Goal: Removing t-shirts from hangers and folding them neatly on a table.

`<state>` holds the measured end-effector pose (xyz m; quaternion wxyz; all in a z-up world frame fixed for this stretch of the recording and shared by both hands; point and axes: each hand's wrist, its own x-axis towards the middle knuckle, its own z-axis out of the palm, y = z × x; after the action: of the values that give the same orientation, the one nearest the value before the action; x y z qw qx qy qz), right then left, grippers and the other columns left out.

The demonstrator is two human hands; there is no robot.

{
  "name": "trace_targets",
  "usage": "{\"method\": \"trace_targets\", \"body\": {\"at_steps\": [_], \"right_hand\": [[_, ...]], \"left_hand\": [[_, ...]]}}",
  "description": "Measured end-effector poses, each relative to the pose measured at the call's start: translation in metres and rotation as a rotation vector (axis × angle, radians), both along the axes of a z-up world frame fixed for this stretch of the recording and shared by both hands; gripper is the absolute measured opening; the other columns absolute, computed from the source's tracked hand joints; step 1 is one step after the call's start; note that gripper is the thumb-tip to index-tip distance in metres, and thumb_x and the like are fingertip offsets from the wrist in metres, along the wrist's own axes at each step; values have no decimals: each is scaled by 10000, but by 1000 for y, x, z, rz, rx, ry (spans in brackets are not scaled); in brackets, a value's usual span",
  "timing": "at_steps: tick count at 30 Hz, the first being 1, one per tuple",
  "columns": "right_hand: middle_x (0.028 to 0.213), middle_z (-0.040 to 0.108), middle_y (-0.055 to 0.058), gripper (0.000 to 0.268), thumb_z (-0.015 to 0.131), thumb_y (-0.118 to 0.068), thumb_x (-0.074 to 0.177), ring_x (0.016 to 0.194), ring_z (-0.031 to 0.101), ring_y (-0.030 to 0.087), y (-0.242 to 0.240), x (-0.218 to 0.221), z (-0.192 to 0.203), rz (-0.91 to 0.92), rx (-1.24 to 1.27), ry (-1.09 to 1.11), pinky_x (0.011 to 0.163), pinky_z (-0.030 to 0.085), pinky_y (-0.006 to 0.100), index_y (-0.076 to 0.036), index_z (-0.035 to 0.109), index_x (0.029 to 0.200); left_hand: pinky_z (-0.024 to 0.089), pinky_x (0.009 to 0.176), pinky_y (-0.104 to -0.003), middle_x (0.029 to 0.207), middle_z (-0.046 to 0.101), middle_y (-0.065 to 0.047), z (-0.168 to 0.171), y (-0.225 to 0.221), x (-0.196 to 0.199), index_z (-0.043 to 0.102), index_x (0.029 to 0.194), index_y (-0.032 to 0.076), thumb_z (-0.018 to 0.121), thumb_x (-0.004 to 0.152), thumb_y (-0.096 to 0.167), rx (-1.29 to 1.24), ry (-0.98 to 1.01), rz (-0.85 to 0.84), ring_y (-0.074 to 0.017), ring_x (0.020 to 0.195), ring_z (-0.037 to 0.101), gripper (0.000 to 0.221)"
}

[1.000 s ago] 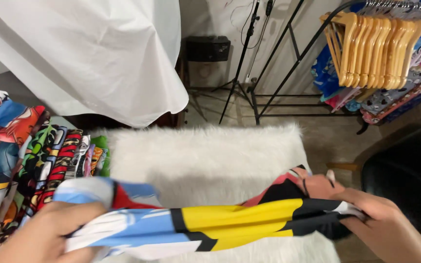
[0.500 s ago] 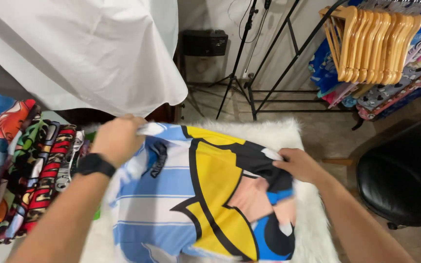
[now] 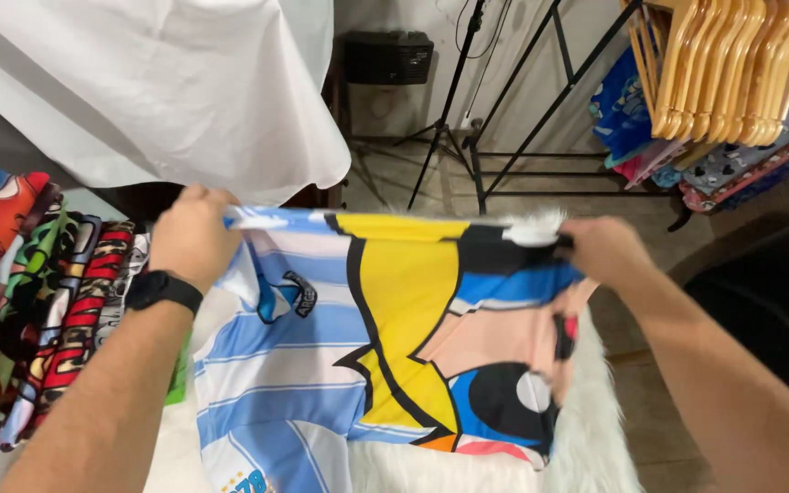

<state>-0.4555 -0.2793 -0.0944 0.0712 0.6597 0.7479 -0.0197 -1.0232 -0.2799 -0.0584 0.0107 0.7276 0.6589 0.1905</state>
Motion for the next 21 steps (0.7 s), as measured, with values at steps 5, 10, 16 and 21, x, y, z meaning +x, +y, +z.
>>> {"method": "trace_targets", "body": {"at_steps": [5,10,16,21], "right_hand": [[977,745,174,276,723,-233,817,951,707,400,21,23,29,-32,230,-79,837,569,507,-160,752,1082],[952,750,178,245,744,-291,874,952,701,401,29,54,6,-86,126,-27,816,555,506,-110,756,1039],[889,796,107,461,908,-280,743,802,701,185,22,93,-44,-48,-495,277,771,558,369,-57,743,1111],[896,739,125,208,711,-28,799,790,645,168,45,111,-65,-276,135,641,705,525,333,-32,690,1006]], "left_hand": [[548,817,-502,1080,676,-178,14,13,-4,769,1067,117,771,812,134,46,1,58,-415,945,673,255],[553,872,-485,1075,712,-200,-18,16,-16,776,1097,120,755,766,127,-39,-50,-42,-407,973,687,332],[567,880,-453,1016,745,-220,-39,16,-15,782,1068,106,758,751,191,-397,1,-180,-388,965,711,330],[567,826,-469,953,732,-244,-33,40,-2,776,1079,58,756,815,146,-57,-187,-15,-410,885,713,279]]}}
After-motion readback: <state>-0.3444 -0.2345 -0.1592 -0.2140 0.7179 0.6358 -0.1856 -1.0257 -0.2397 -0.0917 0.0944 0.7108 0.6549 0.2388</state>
